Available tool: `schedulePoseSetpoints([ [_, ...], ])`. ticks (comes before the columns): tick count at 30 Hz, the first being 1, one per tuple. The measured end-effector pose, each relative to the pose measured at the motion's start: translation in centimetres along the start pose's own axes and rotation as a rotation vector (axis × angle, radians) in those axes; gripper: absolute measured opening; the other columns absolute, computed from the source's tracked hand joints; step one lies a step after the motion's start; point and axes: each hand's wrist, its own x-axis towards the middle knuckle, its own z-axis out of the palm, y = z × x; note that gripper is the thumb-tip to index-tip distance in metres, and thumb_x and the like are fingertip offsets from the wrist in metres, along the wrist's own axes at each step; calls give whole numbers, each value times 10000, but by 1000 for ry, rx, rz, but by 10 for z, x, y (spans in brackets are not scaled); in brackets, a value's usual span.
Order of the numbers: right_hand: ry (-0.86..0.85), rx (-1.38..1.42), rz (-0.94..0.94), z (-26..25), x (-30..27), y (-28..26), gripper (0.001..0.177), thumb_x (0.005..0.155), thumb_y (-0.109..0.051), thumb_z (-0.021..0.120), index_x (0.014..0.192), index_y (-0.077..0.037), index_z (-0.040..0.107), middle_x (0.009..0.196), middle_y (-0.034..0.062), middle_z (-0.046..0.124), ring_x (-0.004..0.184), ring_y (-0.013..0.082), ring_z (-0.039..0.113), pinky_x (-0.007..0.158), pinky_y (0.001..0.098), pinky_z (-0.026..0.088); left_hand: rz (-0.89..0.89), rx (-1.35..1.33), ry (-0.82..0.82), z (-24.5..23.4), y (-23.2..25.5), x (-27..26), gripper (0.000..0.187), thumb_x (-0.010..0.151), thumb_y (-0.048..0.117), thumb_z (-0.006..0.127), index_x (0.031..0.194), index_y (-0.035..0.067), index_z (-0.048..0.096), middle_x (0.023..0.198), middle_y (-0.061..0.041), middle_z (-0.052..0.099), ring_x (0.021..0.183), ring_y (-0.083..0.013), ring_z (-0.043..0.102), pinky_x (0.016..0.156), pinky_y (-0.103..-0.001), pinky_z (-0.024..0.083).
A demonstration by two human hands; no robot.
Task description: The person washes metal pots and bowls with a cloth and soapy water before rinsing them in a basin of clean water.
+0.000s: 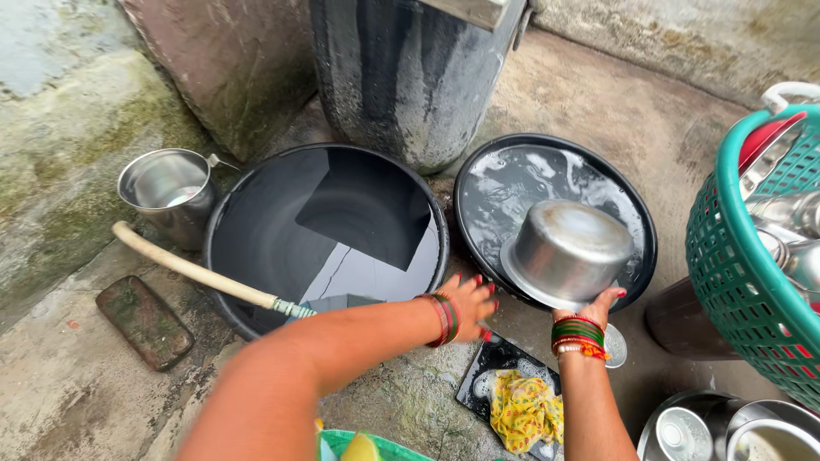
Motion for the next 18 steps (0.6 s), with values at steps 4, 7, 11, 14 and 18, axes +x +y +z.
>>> schedulePoseSetpoints([
  [4,23,21,22,4,-14,-3,737,963,-666,379,1506,-187,512,1582,45,528,1436,297,516,1198,608,382,271,147,56,31,7,-58,692,979,592,438,1578,261,336,1687,-75,198,1549,-292,177,1211,-562,181],
  [7,-5,7,17,3,-25,-2,719,975,-654,356,1513,-203,511,1596,33,518,1445,294,512,1198,609,385,344,119,96,60,-4,-95,665,960,558,493,1538,244,398,1678,-60,215,1548,-275,190,1209,-568,184],
  [11,71,-118,-20,15,-39,3,680,963,-650,359,1500,-258,503,1576,5,531,1428,275,531,1187,604,412,263,-47,223,93,-18,-116,630,954,438,591,1507,165,466,1642,-88,290,1518,-303,239,1201,-576,190],
  [14,26,-110,38,35,-51,16,667,960,-643,404,1502,-267,501,1564,-6,546,1413,263,546,1146,597,393,206,-167,420,111,-26,-129,590,923,395,623,1443,137,520,1637,-115,322,1522,-324,231,1182,-555,220],
  [18,-81,-238,118,78,-60,60,717,925,-664,504,1522,-269,482,1561,-11,529,1396,243,534,1192,555,418,138,-180,563,111,-60,-138,529,974,375,619,1439,136,546,1609,-130,384,1525,-328,266,1226,-550,237],
])
